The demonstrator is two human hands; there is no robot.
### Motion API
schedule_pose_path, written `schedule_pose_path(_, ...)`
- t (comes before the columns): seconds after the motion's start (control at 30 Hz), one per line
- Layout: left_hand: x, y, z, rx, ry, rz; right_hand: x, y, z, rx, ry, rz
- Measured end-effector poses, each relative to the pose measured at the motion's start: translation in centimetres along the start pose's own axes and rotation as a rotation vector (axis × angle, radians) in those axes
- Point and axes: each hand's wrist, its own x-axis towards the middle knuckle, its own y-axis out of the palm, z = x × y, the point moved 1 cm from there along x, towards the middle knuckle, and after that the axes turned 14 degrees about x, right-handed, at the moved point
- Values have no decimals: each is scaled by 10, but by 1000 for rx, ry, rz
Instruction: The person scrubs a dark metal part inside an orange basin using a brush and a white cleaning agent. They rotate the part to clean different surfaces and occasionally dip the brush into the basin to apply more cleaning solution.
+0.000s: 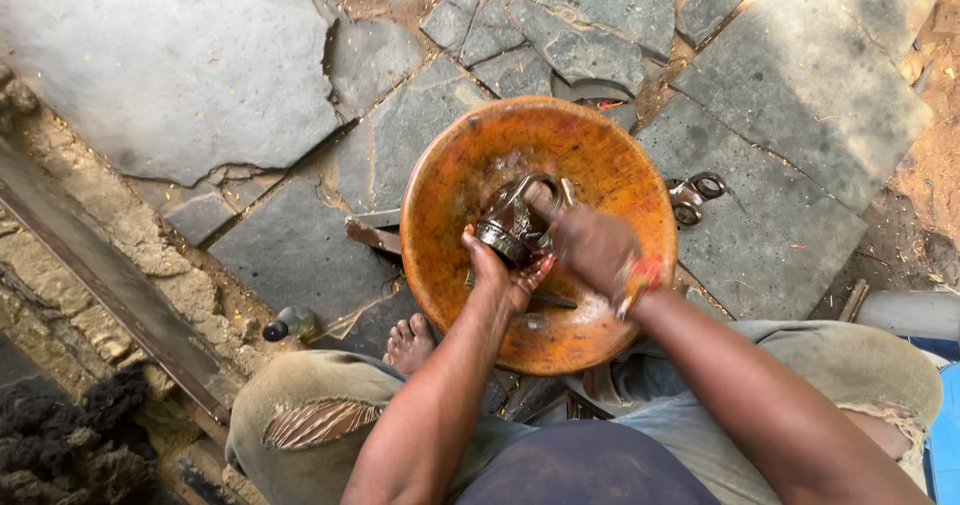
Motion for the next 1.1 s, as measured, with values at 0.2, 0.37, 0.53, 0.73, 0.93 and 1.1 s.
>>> schedule_pose_path(0.2,9,-7,1,23,-18,17,2,6,-21,203,-70,-240)
schedule_pose_path(0.37,8,-15,2,83,-38,41,-3,16,-6,192,-69,42)
schedule_pose_path(0.53,3,-20,-3,59,-169,15,4,11,-14,182,16,-62)
schedule_pose_path(0.73,-2,-20,-2,126,-151,13,3,10,-22,199,4,-92)
schedule_pose_path(0.93,-24,-18,0,256,-118,-9,4,6,-34,331,58,-135)
schedule_pose_path(1.1,-55,-17,5,806,108,-342,2,5,-31,393,167,-118)
